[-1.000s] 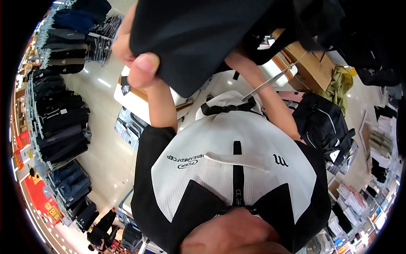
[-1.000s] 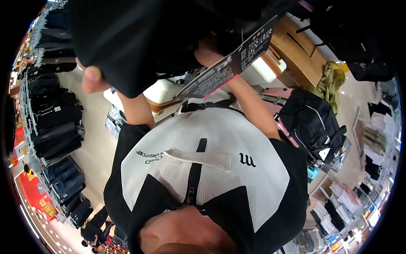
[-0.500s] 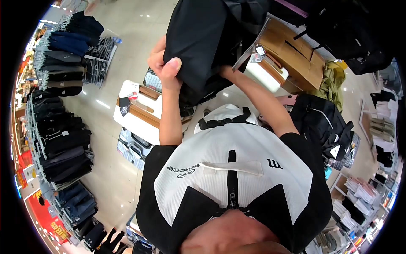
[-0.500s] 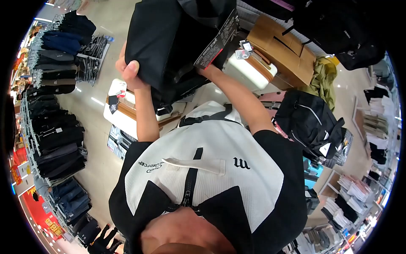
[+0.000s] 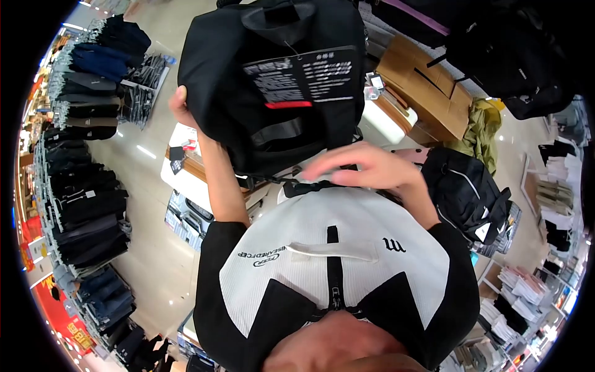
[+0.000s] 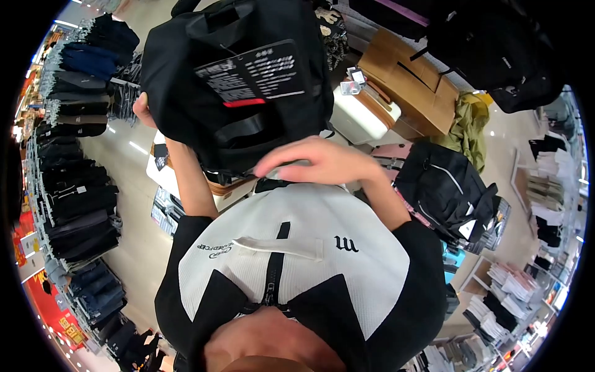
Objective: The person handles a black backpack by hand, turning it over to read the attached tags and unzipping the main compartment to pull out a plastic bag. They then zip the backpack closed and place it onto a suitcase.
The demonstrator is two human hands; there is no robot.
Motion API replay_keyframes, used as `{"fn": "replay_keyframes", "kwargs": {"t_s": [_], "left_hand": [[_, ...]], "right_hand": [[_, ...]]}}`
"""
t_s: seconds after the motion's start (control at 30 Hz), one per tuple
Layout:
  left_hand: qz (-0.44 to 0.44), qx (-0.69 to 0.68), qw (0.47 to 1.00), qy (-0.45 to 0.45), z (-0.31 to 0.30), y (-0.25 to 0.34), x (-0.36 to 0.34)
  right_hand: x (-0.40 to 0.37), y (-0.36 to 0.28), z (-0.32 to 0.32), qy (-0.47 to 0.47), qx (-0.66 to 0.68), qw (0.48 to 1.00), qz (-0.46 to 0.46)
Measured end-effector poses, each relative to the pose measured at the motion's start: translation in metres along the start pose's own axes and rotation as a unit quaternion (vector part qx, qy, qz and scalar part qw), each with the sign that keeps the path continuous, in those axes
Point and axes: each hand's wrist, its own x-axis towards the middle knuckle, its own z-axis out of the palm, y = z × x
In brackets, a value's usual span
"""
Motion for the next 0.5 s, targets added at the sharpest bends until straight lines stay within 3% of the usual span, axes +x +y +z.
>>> {"fn": "replay_keyframes", "kwargs": {"t_s": [0.07, 0.17, 0.23, 0.37, 0.4, 0.5], "left_hand": [[-0.029, -0.084, 0.992, -0.088, 0.009, 0.0, 0.006], [-0.009, -0.006, 0.998, -0.055, 0.019, 0.004, 0.012], [0.007, 0.031, 0.998, -0.057, 0.017, 0.006, 0.022], [0.036, 0.124, 0.992, -0.006, 0.042, 0.003, 0.03], [0.034, 0.104, 0.993, -0.033, 0.042, 0.004, 0.032], [0.03, 0.061, 0.995, -0.079, 0.041, 0.007, 0.035]], "right_hand": [[-0.024, -0.013, -0.017, 0.075, 0.099, 0.992, -0.019], [-0.039, -0.002, -0.044, 0.308, 0.018, 0.95, -0.052], [-0.033, 0.001, -0.048, 0.402, -0.032, 0.913, -0.069], [-0.015, 0.015, -0.054, 0.422, -0.021, 0.904, -0.068], [-0.011, 0.024, -0.055, 0.43, -0.072, 0.898, -0.061], [-0.005, 0.046, -0.059, 0.474, -0.017, 0.88, 0.006]]}}
